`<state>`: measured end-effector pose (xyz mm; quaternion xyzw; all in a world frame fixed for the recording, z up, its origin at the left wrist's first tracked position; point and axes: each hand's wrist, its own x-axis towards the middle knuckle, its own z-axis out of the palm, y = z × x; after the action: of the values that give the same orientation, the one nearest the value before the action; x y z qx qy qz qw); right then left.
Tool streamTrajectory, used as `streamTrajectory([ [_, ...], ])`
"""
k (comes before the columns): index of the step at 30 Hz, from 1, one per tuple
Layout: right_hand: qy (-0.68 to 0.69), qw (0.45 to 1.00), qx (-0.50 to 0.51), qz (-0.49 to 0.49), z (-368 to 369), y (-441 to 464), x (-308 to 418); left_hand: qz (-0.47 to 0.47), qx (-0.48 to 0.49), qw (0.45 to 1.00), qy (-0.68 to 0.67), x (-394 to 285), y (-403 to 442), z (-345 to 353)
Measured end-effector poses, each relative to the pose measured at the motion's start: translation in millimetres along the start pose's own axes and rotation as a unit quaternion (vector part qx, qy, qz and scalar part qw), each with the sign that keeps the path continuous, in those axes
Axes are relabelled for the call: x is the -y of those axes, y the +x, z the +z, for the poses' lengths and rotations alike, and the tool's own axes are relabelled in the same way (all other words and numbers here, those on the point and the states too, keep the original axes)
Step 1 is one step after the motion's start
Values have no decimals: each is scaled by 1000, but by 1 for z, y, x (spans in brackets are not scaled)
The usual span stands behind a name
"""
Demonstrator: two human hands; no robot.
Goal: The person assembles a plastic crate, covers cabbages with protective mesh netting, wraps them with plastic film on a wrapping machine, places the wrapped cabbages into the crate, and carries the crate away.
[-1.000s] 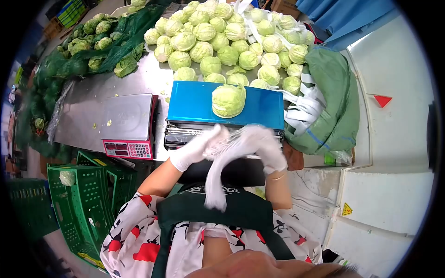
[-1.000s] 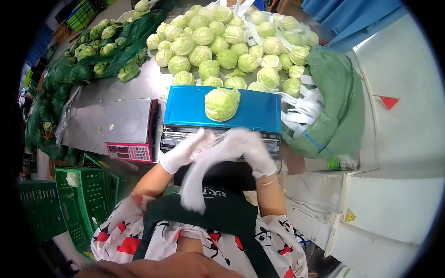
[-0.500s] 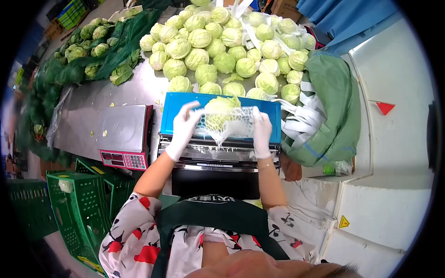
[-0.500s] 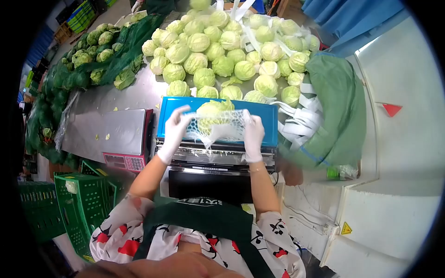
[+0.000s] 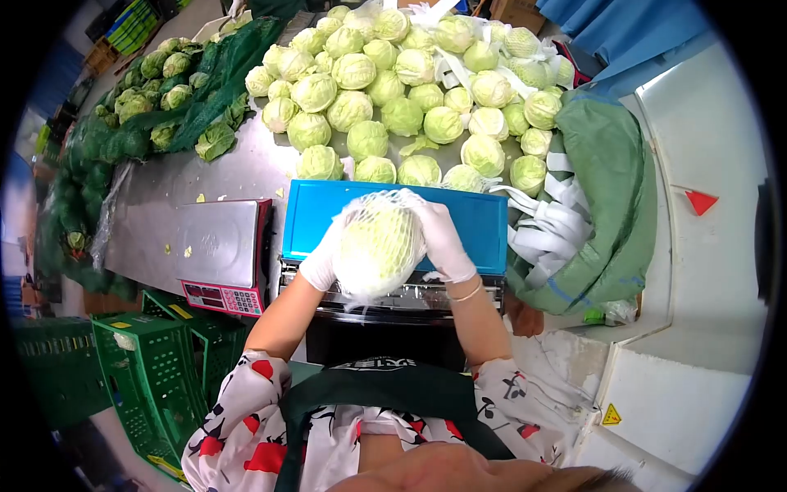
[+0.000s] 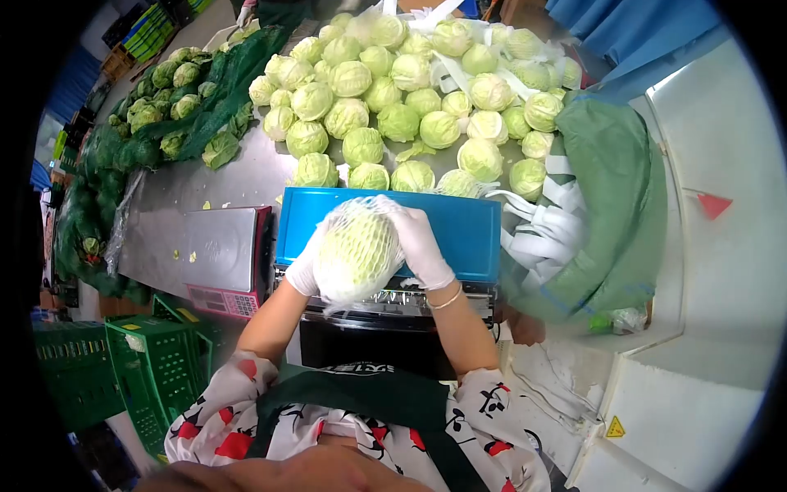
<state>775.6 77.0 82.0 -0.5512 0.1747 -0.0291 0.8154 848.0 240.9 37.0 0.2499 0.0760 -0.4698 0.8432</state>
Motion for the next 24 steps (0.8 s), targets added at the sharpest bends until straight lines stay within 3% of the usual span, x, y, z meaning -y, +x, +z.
streamTrajectory([
  [3,-86,979,157,98,-26,18,20,-53,2,998,-41,7,-11,3],
  [4,-97,981,162,42,-40,27,16,-71,7,996,-58,9,-9,-2],
  [5,-116,987,105,30,-55,32,9,-125,28,991,-46,5,3,-16],
  [7,-170,984,-42,-20,-68,37,-5,-84,28,996,-23,-3,15,-11],
  [9,-234,943,-216,-93,-67,25,-23,-21,18,1000,0,-10,27,-3],
  [12,-171,963,-115,-175,-28,-21,-23,29,-31,987,157,-9,61,-26],
  [13,-186,967,-81,-151,-24,-27,-41,68,0,978,198,-7,67,-24],
  [14,-334,911,-117,-212,-21,-33,-55,64,34,983,167,-11,68,-26],
  [16,-280,937,-108,-177,-25,-36,-58,57,101,988,103,-26,55,-18],
  [18,-220,958,-104,-153,-27,-36,-52,195,52,976,79,-38,37,-25],
  [19,-189,967,-102,-140,-28,-37,-51,281,-1,946,162,-43,23,-37],
  [20,-188,967,-98,-141,-30,-39,-52,366,-107,867,321,-42,11,-46],
  [23,-237,952,-100,-164,-37,-46,-53,394,-205,634,633,-27,-51,-76],
  [24,-344,899,-154,-223,-44,-54,-63,409,-213,533,710,-19,-74,-78],
])
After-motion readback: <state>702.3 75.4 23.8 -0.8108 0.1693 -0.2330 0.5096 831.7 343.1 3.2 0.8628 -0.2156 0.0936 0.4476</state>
